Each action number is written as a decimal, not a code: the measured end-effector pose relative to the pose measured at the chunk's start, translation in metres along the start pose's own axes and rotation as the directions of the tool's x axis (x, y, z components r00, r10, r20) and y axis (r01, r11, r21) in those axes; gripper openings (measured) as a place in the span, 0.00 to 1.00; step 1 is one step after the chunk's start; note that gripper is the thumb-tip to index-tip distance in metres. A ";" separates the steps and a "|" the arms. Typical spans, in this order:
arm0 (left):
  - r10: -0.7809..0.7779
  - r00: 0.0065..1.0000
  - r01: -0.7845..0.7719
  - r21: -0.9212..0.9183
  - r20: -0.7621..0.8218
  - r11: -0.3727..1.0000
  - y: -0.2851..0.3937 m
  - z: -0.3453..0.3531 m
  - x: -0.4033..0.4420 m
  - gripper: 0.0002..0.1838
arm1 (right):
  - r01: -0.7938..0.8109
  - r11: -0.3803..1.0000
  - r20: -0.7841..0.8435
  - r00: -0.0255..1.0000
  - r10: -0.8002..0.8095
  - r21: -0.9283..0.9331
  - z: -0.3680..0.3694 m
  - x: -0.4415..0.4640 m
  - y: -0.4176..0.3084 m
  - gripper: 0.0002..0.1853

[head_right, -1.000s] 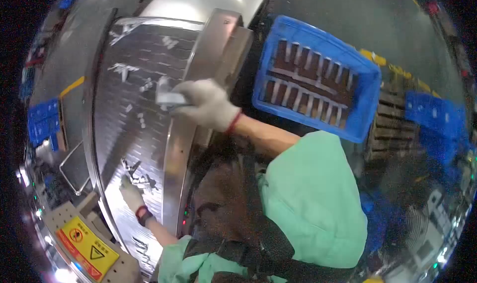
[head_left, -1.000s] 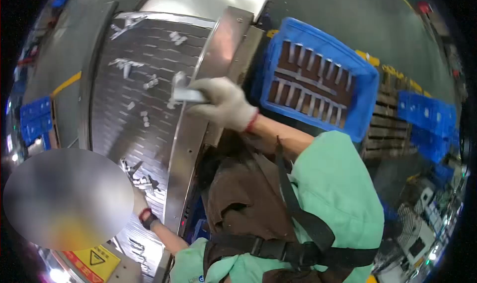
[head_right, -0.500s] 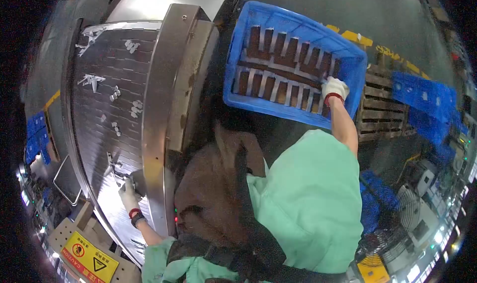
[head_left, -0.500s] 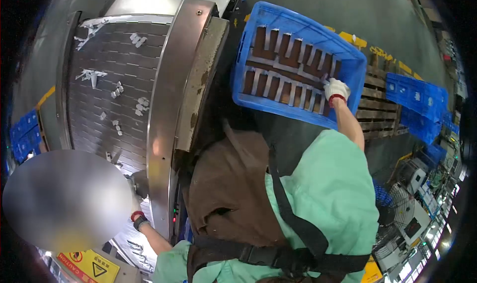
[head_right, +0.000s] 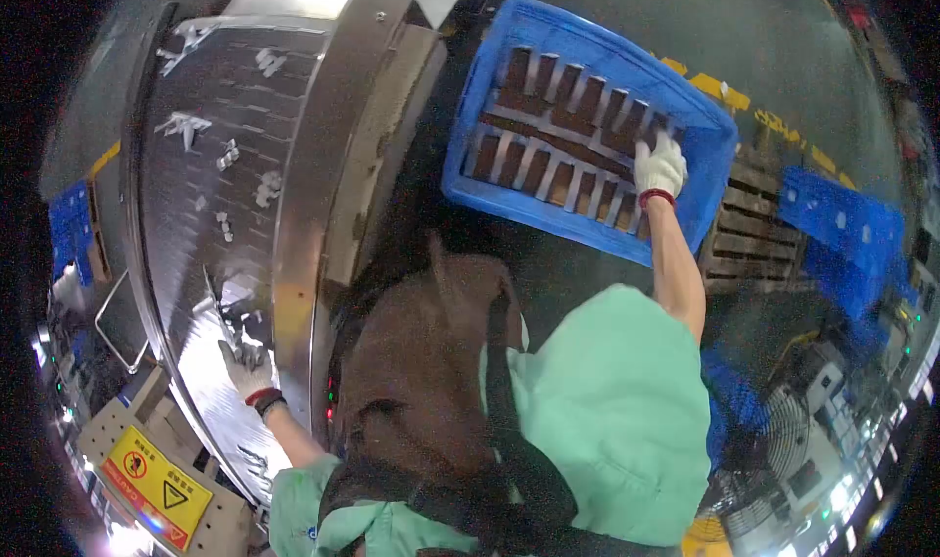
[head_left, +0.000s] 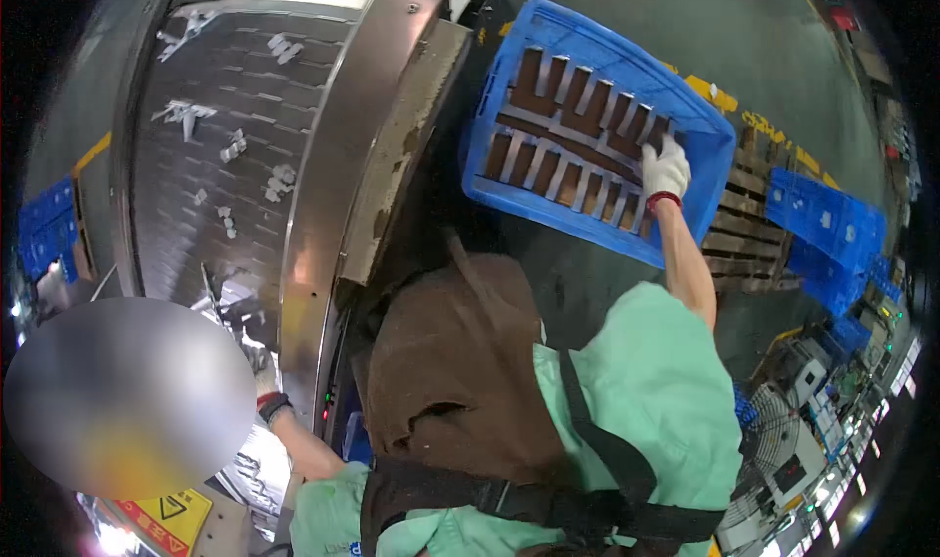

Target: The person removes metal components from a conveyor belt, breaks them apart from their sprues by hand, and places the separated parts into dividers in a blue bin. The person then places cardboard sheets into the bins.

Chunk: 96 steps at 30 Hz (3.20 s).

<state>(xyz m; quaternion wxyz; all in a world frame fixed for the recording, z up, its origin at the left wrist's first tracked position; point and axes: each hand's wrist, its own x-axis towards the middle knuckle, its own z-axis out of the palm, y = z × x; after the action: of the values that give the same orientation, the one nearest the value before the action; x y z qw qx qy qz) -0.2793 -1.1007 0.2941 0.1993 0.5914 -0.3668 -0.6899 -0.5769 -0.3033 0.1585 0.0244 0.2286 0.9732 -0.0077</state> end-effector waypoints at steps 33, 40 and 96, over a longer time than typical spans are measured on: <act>0.722 0.320 -0.825 0.555 0.614 -0.106 0.036 0.084 -0.123 0.17 | 0.641 -0.105 -0.233 0.118 -0.965 0.761 -0.224 -0.318 -0.516 0.21; 0.577 0.620 -0.681 0.730 0.531 0.059 0.078 0.039 -0.107 0.40 | 0.568 -0.036 -0.234 0.279 -0.931 0.822 -0.237 -0.339 -0.513 0.25; 0.504 0.822 -0.522 0.006 -0.265 0.853 0.020 0.056 -0.196 0.18 | 0.273 -0.072 -0.156 0.299 -0.942 0.959 -0.195 -0.290 -0.536 0.25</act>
<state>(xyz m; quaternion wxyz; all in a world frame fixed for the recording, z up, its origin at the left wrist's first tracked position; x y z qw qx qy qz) -0.2935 -0.9593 0.4418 0.4429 0.5483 -0.4600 -0.5400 -0.5652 -0.9068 0.3706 0.1946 -0.3400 0.6913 -0.6072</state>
